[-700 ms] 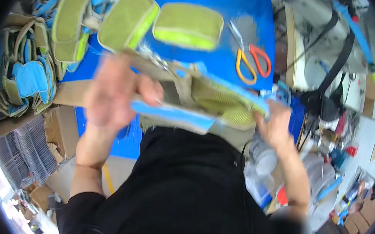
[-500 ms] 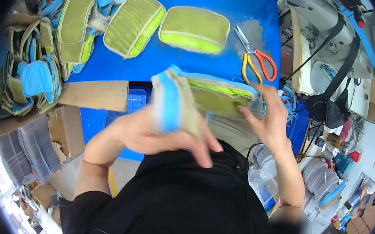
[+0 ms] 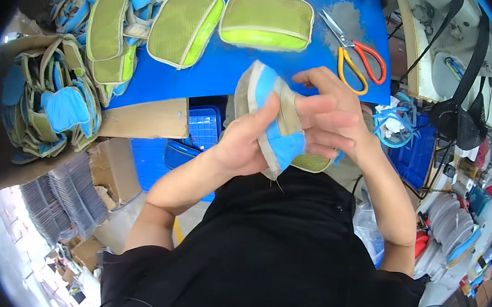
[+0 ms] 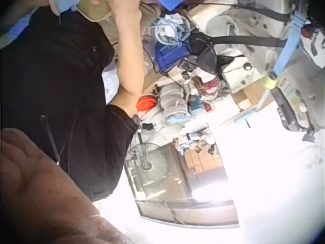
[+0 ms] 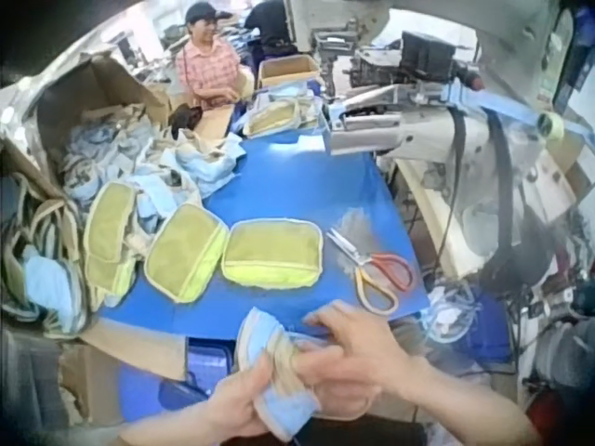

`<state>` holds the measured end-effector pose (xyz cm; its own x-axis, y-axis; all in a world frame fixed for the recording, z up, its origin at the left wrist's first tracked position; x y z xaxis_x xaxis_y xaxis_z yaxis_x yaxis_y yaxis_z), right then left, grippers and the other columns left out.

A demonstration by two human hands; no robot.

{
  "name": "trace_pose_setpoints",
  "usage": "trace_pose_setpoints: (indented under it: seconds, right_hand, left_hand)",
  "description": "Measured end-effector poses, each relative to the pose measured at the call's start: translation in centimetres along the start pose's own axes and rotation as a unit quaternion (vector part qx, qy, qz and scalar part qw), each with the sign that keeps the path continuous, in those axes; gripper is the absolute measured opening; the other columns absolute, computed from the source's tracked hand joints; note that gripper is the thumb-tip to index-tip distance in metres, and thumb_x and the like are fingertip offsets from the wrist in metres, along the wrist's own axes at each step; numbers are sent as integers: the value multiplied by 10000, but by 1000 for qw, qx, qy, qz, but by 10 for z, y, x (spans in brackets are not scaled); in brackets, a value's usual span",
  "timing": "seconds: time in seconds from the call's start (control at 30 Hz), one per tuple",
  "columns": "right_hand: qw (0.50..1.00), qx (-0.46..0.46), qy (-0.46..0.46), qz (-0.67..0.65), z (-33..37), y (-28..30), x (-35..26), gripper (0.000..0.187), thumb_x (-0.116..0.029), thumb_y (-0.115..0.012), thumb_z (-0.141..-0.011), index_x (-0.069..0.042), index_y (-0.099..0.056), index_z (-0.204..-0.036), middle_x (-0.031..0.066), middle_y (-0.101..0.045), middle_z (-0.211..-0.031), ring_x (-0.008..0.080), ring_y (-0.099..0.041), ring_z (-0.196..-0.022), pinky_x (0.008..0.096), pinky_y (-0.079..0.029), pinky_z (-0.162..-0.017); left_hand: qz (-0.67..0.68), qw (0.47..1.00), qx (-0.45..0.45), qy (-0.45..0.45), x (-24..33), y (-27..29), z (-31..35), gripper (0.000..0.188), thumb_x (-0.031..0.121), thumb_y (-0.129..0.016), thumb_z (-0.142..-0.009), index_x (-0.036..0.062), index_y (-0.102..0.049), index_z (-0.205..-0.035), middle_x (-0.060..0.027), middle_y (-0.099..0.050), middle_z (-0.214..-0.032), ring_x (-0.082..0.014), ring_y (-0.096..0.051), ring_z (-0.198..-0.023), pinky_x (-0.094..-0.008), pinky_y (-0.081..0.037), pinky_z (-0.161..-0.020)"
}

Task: The person assembles small mesh pouches by inserting blue foam inserts into green mesh pockets, then uses a sewing machine to stitch the edges. They repeatedly pick up pouches, align the inserts, and sew them one at a time.

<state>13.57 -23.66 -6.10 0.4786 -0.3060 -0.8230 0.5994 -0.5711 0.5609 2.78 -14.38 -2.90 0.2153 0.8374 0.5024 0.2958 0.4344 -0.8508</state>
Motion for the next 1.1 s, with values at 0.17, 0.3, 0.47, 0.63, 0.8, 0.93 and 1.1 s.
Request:
trace_pose_setpoints:
  seconds: [0.17, 0.3, 0.47, 0.63, 0.8, 0.93, 1.1]
  right_hand:
    - [983, -81, -73, -148, 7, -7, -5, 293, -274, -706, -876, -91, -691, -1104, 100, -731, -1031, 318, -706, -967, 414, -553, -786]
    - [976, -99, -122, -150, 12, -9, -7, 198, -83, -560, -982, -66, -681, -1138, 27, -706, -1009, 137, -680, -918, 278, -552, -778]
    - [984, -78, -99, -126, 11, -6, -6, 166, -78, -566, -974, -65, -673, -1101, 15, -693, -980, 137, -672, -902, 283, -546, -773]
    - [981, -83, -88, -149, 10, -2, -10, 143, -77, -565, -970, -60, -658, -1077, 26, -682, -1002, 153, -658, -915, 295, -526, -802]
    - [978, -84, -94, -169, 7, -2, -17, 167, -144, -583, -962, -68, -661, -1089, 59, -697, -1005, 216, -678, -927, 336, -534, -803]
    - [987, -58, -58, -139, 8, -10, -6, 224, -204, -615, -943, -74, -685, -1111, 92, -743, -978, 297, -726, -891, 376, -568, -751]
    - [977, -69, -101, -175, 12, -9, -5, 190, -127, -562, -974, -55, -682, -1101, 66, -734, -978, 218, -718, -872, 317, -571, -745]
  left_hand:
    - [3, 999, 47, 7, 8, 0, -2, 663, 621, -185, -1075, 266, -349, -1611, -263, -292, -1641, -499, -431, -1415, -588, -361, -1153]
    - [33, 998, 48, 6, 10, 5, -1, 641, 611, -185, -1079, 285, -378, -1596, -266, -271, -1648, -504, -411, -1429, -594, -357, -1160]
    - [24, 999, 41, 12, 10, 6, -2, 648, 613, -194, -1078, 269, -384, -1593, -270, -267, -1648, -505, -391, -1442, -594, -353, -1164]
    - [-2, 999, 43, 15, 11, 3, -4, 681, 623, -216, -1073, 221, -371, -1600, -274, -279, -1642, -505, -386, -1445, -586, -353, -1163]
    - [14, 997, 78, 15, 10, 1, -3, 760, 660, -218, -1056, 162, -299, -1624, -280, -292, -1635, -496, -390, -1446, -567, -340, -1174]
    - [41, 996, 82, 8, 9, -1, -5, 853, 707, -231, -1033, 88, -292, -1617, -220, -394, -1602, -415, -442, -1430, -523, -335, -1178]
    - [51, 996, 78, 10, 10, -4, -8, 1012, 799, -164, -978, 9, -309, -1593, -228, -417, -1584, -409, -455, -1424, -522, -335, -1177]
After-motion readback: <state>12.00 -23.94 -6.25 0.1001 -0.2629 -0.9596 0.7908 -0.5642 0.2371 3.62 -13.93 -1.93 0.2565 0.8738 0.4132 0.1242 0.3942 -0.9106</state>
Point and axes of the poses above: each hand's wrist, its own z-axis away from the middle knuckle, its own y-axis out of the back of the hand, x = y × z, the point moved 5 cm from there along -z, towards the middle knuckle
